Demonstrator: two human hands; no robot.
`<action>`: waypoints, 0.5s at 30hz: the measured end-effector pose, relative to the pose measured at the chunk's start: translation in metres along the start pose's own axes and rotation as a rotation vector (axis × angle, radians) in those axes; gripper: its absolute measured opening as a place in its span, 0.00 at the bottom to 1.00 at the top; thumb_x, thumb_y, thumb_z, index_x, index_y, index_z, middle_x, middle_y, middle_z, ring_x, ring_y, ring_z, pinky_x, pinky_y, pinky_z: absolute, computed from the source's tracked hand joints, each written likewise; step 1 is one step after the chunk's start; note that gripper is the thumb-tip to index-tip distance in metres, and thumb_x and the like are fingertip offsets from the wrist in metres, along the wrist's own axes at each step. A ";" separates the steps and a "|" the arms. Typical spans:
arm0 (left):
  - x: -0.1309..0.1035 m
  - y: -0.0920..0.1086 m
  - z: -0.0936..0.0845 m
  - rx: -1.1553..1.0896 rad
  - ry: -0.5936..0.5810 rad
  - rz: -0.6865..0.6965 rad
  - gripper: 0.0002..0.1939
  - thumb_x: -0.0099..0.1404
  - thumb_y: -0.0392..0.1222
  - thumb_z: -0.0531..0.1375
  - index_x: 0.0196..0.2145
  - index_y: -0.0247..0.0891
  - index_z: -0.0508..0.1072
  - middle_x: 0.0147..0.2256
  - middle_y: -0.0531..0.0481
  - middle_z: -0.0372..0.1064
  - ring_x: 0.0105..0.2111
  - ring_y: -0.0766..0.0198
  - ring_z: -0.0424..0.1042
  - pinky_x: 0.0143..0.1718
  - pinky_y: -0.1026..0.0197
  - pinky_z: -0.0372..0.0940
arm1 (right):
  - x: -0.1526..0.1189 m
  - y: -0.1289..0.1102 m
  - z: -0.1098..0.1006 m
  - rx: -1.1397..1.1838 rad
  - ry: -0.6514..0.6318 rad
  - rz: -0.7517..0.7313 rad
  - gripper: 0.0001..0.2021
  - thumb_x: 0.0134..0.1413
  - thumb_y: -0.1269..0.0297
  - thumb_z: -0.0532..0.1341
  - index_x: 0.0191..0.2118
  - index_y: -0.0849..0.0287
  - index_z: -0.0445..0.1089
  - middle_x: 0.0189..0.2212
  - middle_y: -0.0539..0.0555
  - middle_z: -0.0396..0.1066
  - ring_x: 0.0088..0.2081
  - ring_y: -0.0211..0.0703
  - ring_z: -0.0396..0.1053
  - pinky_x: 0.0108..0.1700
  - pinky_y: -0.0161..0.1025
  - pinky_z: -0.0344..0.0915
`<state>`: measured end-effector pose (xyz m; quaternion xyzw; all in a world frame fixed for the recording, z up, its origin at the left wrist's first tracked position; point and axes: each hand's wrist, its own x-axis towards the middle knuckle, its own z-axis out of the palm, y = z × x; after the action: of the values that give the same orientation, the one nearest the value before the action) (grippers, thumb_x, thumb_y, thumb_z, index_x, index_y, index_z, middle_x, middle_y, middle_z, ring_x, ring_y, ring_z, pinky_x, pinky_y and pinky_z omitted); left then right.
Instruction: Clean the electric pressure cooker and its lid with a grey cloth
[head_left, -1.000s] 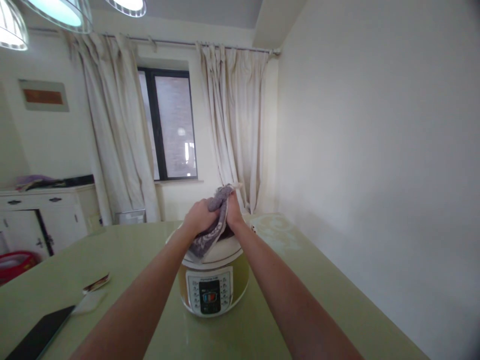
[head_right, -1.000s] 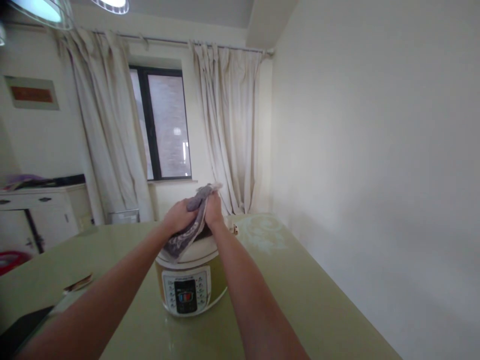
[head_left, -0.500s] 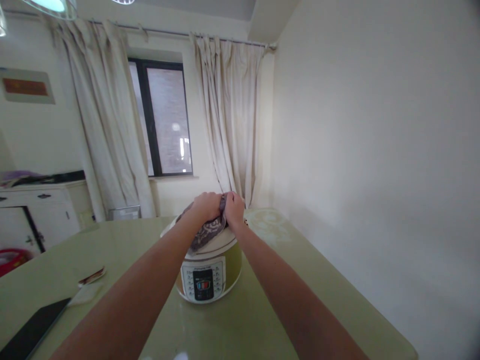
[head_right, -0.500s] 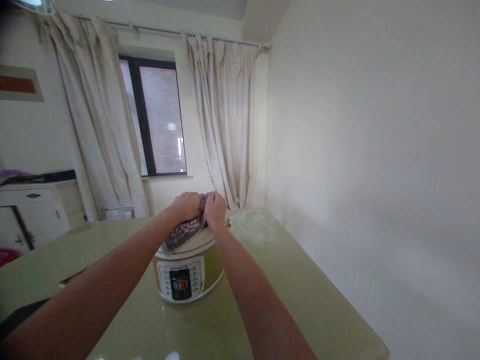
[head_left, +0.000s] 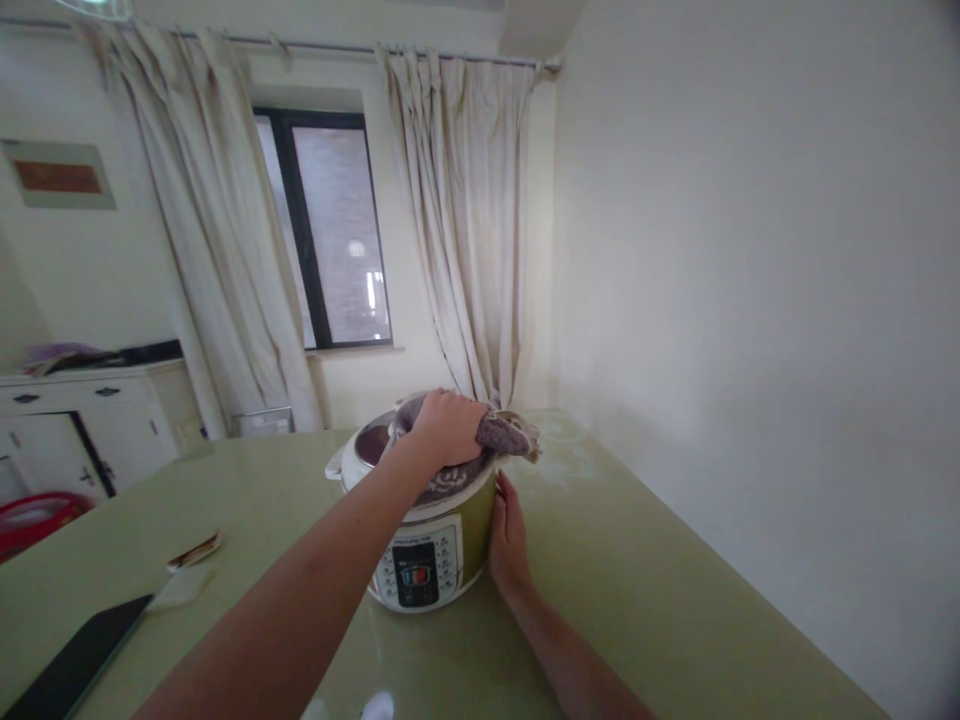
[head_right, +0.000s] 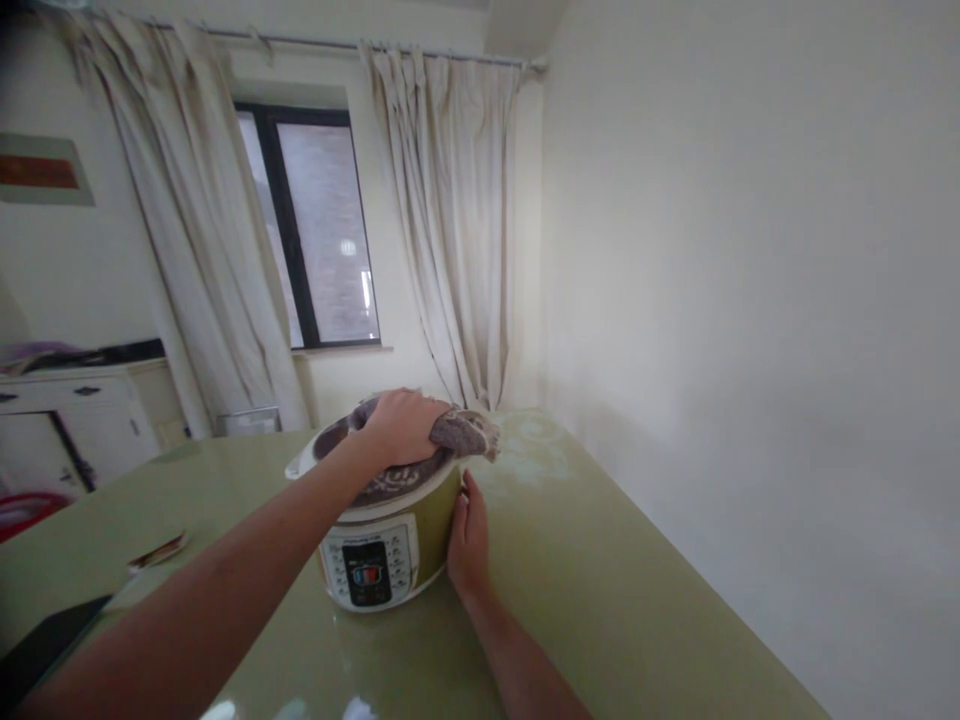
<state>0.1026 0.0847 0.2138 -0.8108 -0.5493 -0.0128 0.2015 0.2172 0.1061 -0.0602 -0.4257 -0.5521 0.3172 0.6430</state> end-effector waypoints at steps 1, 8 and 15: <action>0.003 0.002 0.001 -0.006 -0.011 0.006 0.20 0.67 0.47 0.65 0.54 0.42 0.83 0.53 0.36 0.85 0.54 0.39 0.83 0.59 0.41 0.72 | -0.005 0.006 0.001 0.021 -0.006 0.024 0.32 0.75 0.39 0.49 0.73 0.46 0.70 0.71 0.62 0.72 0.72 0.64 0.69 0.76 0.62 0.62; 0.037 0.011 0.004 -0.061 -0.103 0.055 0.25 0.66 0.61 0.67 0.56 0.48 0.84 0.58 0.39 0.83 0.57 0.38 0.81 0.57 0.41 0.73 | -0.005 0.006 -0.010 0.079 -0.090 0.063 0.31 0.73 0.37 0.53 0.70 0.43 0.75 0.71 0.59 0.74 0.74 0.65 0.67 0.78 0.62 0.62; 0.030 0.031 0.007 -0.018 -0.078 0.140 0.16 0.69 0.43 0.66 0.53 0.40 0.84 0.54 0.34 0.83 0.56 0.40 0.81 0.55 0.44 0.73 | 0.000 0.007 -0.019 0.068 -0.141 0.073 0.32 0.71 0.33 0.55 0.68 0.42 0.77 0.69 0.59 0.76 0.73 0.65 0.69 0.76 0.60 0.66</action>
<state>0.1410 0.1043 0.2046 -0.8488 -0.4987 0.0279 0.1732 0.2365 0.1055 -0.0674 -0.4000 -0.5690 0.3883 0.6046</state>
